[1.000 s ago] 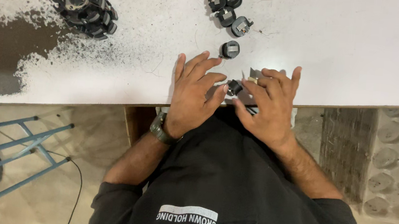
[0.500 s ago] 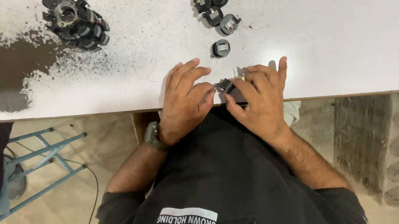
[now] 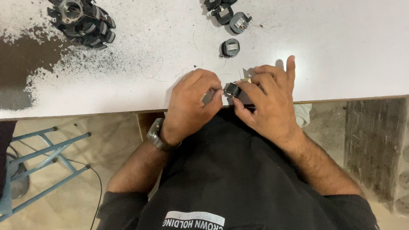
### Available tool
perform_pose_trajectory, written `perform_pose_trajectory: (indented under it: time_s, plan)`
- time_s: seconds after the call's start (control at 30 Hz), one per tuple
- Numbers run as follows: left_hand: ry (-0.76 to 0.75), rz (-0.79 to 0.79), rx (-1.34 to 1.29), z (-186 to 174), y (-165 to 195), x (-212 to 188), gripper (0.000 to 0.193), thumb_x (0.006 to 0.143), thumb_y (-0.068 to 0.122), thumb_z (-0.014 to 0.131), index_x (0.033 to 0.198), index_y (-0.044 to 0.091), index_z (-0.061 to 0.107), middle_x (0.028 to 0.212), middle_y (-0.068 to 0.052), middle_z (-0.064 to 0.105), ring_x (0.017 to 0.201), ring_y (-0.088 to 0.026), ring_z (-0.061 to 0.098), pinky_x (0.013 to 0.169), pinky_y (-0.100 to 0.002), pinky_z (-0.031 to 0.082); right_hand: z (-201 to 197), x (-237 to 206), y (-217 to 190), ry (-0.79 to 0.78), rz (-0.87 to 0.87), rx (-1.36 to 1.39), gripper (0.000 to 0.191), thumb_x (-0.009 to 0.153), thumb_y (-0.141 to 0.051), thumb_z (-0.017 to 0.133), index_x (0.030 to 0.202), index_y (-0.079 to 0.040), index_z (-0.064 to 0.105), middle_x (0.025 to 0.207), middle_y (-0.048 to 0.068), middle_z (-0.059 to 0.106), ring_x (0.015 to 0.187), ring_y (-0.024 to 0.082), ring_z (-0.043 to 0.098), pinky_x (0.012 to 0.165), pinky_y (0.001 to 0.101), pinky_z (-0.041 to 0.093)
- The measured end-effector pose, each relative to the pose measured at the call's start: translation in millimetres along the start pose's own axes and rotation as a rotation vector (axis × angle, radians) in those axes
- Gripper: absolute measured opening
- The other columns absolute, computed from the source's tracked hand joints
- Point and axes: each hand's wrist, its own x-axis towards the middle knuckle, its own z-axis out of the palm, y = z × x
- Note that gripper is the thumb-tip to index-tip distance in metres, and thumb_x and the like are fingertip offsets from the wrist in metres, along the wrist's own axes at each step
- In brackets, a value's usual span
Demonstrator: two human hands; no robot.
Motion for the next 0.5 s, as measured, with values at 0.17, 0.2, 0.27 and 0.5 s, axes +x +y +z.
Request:
perform_pose_trajectory:
  time_s: [0.17, 0.2, 0.27, 0.5]
  plan:
    - [-0.064, -0.141, -0.112, 1, -1, -4, 0.012, 0.088, 0.002, 0.075, 0.094, 0.005, 0.065, 0.082, -0.005, 0.066, 0.064, -0.018, 0.064, 0.057, -0.031, 0.051, 3, -4, 1, 0.013, 0.017, -0.006, 0.035, 0.083, -0.020, 0.085, 0.115, -0.010, 0.075, 0.106, 0.009, 0.060, 0.126, 0.032, 0.054, 0.127, 0.0655, 0.009]
    - [-0.070, -0.132, -0.116, 1, -2, -4, 0.012, 0.088, 0.001, 0.075, 0.093, 0.004, 0.064, 0.081, -0.006, 0.065, 0.064, -0.019, 0.064, 0.058, -0.032, 0.051, 4, -6, 1, 0.065, -0.001, 0.011, 0.034, 0.085, -0.017, 0.086, 0.115, -0.010, 0.074, 0.105, 0.008, 0.060, 0.125, 0.032, 0.056, 0.128, 0.0644, 0.011]
    - [-0.079, -0.114, -0.126, 1, -5, -5, 0.014, 0.086, 0.001, 0.075, 0.090, 0.004, 0.062, 0.081, -0.007, 0.064, 0.065, -0.020, 0.064, 0.058, -0.033, 0.051, 6, -12, 0, 0.165, -0.042, 0.045, 0.031, 0.087, -0.013, 0.086, 0.116, -0.010, 0.073, 0.103, 0.007, 0.060, 0.122, 0.033, 0.060, 0.129, 0.0622, 0.015]
    - [-0.009, -0.015, -0.144, 12, -7, -10, 0.017, 0.085, 0.000, 0.073, 0.094, 0.004, 0.059, 0.090, -0.009, 0.064, 0.080, -0.028, 0.066, 0.069, -0.038, 0.053, 31, -32, -7, 0.203, -0.067, 0.261, 0.034, 0.084, 0.005, 0.078, 0.109, -0.005, 0.059, 0.100, 0.008, 0.067, 0.113, 0.031, 0.068, 0.126, 0.0575, 0.031]
